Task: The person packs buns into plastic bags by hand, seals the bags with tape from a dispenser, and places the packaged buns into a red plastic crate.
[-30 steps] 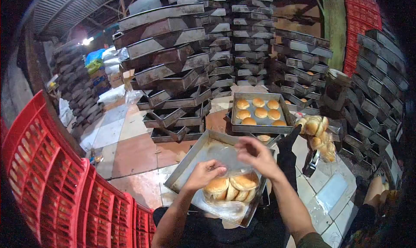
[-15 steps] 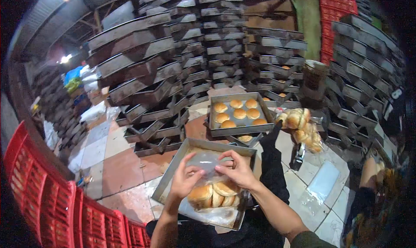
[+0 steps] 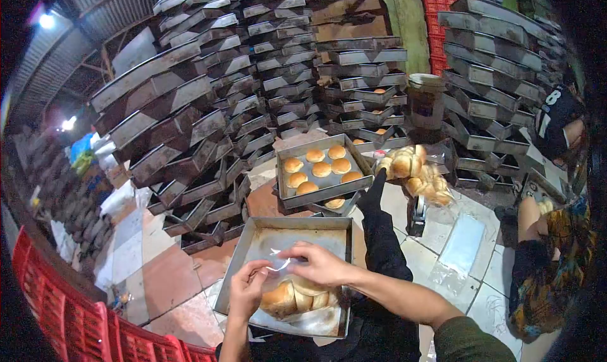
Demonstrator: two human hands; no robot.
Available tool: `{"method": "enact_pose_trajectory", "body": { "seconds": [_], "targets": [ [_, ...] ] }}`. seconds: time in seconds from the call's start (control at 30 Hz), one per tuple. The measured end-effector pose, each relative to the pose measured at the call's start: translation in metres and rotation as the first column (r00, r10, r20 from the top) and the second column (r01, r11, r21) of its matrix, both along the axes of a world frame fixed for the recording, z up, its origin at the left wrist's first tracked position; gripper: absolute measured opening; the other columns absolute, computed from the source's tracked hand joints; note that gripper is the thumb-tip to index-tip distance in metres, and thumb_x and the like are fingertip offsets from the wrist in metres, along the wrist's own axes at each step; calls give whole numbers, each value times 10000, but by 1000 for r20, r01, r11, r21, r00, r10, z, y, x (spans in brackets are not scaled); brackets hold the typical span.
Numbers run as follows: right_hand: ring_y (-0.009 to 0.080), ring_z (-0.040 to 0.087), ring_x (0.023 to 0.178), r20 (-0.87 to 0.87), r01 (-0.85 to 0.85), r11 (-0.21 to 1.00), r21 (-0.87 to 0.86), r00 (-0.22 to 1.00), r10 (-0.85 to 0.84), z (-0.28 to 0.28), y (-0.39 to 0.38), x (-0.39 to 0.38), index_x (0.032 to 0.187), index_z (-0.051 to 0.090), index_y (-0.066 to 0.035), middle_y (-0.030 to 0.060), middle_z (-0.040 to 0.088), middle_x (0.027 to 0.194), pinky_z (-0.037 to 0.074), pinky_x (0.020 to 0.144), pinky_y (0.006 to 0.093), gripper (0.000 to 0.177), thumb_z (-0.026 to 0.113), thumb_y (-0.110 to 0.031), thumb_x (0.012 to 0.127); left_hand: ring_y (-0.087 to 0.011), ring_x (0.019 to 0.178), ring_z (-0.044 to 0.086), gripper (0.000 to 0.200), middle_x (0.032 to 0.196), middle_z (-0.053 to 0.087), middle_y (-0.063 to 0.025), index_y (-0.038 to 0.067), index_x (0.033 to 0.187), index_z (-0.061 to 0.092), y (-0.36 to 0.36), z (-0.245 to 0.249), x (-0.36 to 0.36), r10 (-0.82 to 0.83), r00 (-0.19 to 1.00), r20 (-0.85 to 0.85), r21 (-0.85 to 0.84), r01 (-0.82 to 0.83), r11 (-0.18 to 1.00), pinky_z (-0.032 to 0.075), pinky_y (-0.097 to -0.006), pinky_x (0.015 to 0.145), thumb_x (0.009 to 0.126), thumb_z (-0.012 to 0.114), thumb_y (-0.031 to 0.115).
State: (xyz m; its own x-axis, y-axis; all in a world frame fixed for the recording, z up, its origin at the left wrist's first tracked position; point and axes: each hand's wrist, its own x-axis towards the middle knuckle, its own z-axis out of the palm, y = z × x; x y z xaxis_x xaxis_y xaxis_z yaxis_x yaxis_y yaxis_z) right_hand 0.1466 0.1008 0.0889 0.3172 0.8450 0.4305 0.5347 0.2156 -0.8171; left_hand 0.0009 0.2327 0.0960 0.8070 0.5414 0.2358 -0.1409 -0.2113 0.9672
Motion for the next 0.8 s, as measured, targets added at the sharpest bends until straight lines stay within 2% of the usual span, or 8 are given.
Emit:
{"method": "enact_pose_trajectory", "body": {
  "seconds": [0.23, 0.33, 0.37, 0.4, 0.53, 0.7, 0.77, 0.8],
  "targets": [
    [351, 508, 952, 466, 62, 991, -119, 885, 1, 16, -16, -13, 973, 622, 1, 200, 496, 922, 433, 804, 416, 213, 567, -111, 801, -148, 805, 621, 169, 816, 651, -89, -16, 985, 610, -14, 7, -13, 5, 997, -79, -101, -13, 995, 476, -256, 765, 846, 543, 52],
    [347, 510, 954, 506, 91, 987, -134, 862, -11, 17, -17, -15, 917, 630, 2, 195, 503, 936, 437, 793, 421, 177, 567, -104, 791, -177, 768, 622, 155, 797, 642, -90, -7, 929, 620, -27, 23, -15, 154, 922, -356, 71, -138, 988, 466, -265, 755, 783, 635, 45],
    [347, 510, 954, 504, 87, 987, -133, 863, -8, 17, -18, -16, 917, 630, 2, 195, 503, 936, 437, 793, 421, 177, 567, -104, 791, -197, 767, 626, 175, 792, 642, -98, 1, 912, 624, -27, 27, -17, 202, 962, -183, 554, -69, 830, 467, -265, 748, 747, 671, 35],
    [330, 519, 923, 438, 66, 984, -163, 899, 12, 18, -19, -15, 926, 629, -10, 169, 504, 912, 440, 780, 407, 168, 572, -106, 800, -217, 766, 629, 201, 787, 641, -106, 9, 895, 627, -26, 30, -19, 154, 988, -9, 894, -62, 445, 467, -266, 741, 711, 707, 25],
    [306, 522, 907, 360, -7, 992, -123, 931, 51, 16, -20, -9, 916, 631, -24, 146, 516, 917, 432, 792, 388, 150, 584, -128, 818, -223, 772, 634, 155, 829, 657, -99, 5, 850, 627, -8, 15, -11, -96, 992, -78, 710, 123, 694, 483, -277, 707, 710, 694, -9],
    [326, 518, 903, 445, -230, 968, -103, 860, 252, 29, -18, 6, 903, 638, -13, 150, 548, 907, 400, 833, 406, 185, 577, -170, 827, -199, 778, 637, 118, 828, 661, -117, 4, 867, 625, -9, 28, -14, -18, 983, -183, 677, 139, 723, 492, -293, 698, 761, 670, 30],
    [295, 510, 916, 405, -228, 955, -190, 868, 288, 27, -15, 11, 955, 631, -39, 118, 566, 834, 408, 824, 385, 165, 576, -150, 846, -296, 716, 628, 151, 758, 642, -150, 7, 837, 594, -9, 30, -14, -49, 993, -104, 679, 107, 726, 485, -348, 651, 762, 678, 107],
    [225, 542, 823, 370, -176, 968, -181, 899, 233, 27, -15, 10, 948, 628, -39, 83, 582, 762, 432, 766, 345, 143, 584, -133, 849, -243, 715, 641, 173, 728, 638, -135, 13, 923, 565, -1, 23, -14, -79, 991, -105, 651, 129, 748, 486, -313, 639, 799, 643, 104]
  ]
}}
